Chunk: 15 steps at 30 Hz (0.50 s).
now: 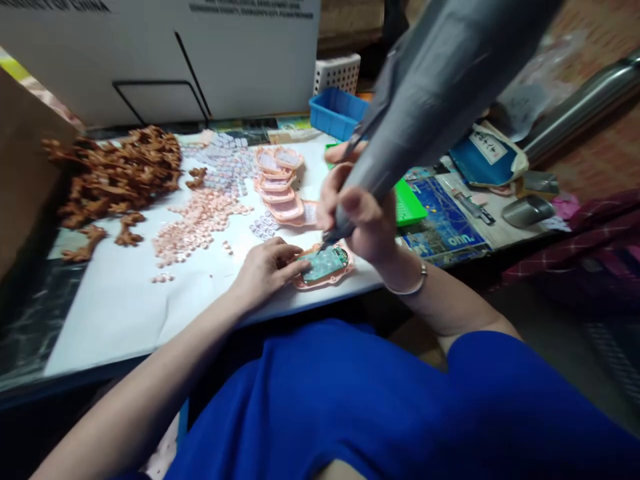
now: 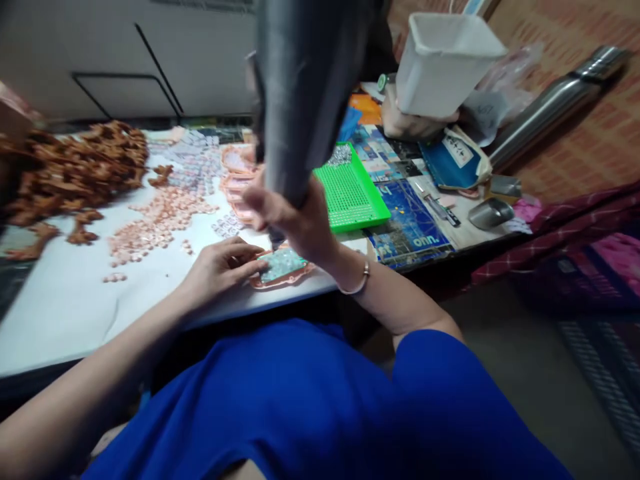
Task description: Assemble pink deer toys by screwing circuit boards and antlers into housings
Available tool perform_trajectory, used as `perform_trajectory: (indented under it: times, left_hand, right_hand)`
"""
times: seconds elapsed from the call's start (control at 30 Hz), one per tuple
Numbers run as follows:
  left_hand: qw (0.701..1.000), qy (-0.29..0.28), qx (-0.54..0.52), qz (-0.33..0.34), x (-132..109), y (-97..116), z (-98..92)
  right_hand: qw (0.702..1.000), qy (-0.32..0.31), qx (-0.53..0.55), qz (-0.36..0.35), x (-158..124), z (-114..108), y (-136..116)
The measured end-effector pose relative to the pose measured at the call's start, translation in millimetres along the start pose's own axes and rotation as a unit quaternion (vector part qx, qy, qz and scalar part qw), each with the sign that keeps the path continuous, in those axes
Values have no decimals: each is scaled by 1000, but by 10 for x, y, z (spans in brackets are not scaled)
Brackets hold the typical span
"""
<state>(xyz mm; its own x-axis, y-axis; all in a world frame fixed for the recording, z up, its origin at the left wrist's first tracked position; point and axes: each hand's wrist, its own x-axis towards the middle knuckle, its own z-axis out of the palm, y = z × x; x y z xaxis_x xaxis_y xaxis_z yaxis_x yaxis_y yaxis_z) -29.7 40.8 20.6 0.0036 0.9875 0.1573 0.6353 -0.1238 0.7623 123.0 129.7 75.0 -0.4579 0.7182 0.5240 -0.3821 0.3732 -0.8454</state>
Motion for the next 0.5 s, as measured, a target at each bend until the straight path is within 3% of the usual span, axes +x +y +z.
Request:
perform_trajectory:
  times: [0.07,0.13,0.23,0.3,0.37,0.5]
  left_hand:
    - [999,25,25,-2,51,-80,-208]
    - [994,78,74,-14,156,-218,-532]
    - [950,191,235,-71,372,-484,-1049]
    - [940,192,266,-90,500,-645,-1275]
    - [941,168,277,-96,586,-754,-1367]
    - [945,135,286,-83,631,-786,-1335]
  right_hand:
    - [996,66,27,-62,135,-129,-62]
    - [988,124,6,-91,238,-279,-92]
    - [979,170,-61,-98,309,-504,-30]
    - [973,183,-93,-107,311,-628,56]
    - [967,182,-130,-125,297,-720,136]
    - [957,155,-202,-136,270,-833,207]
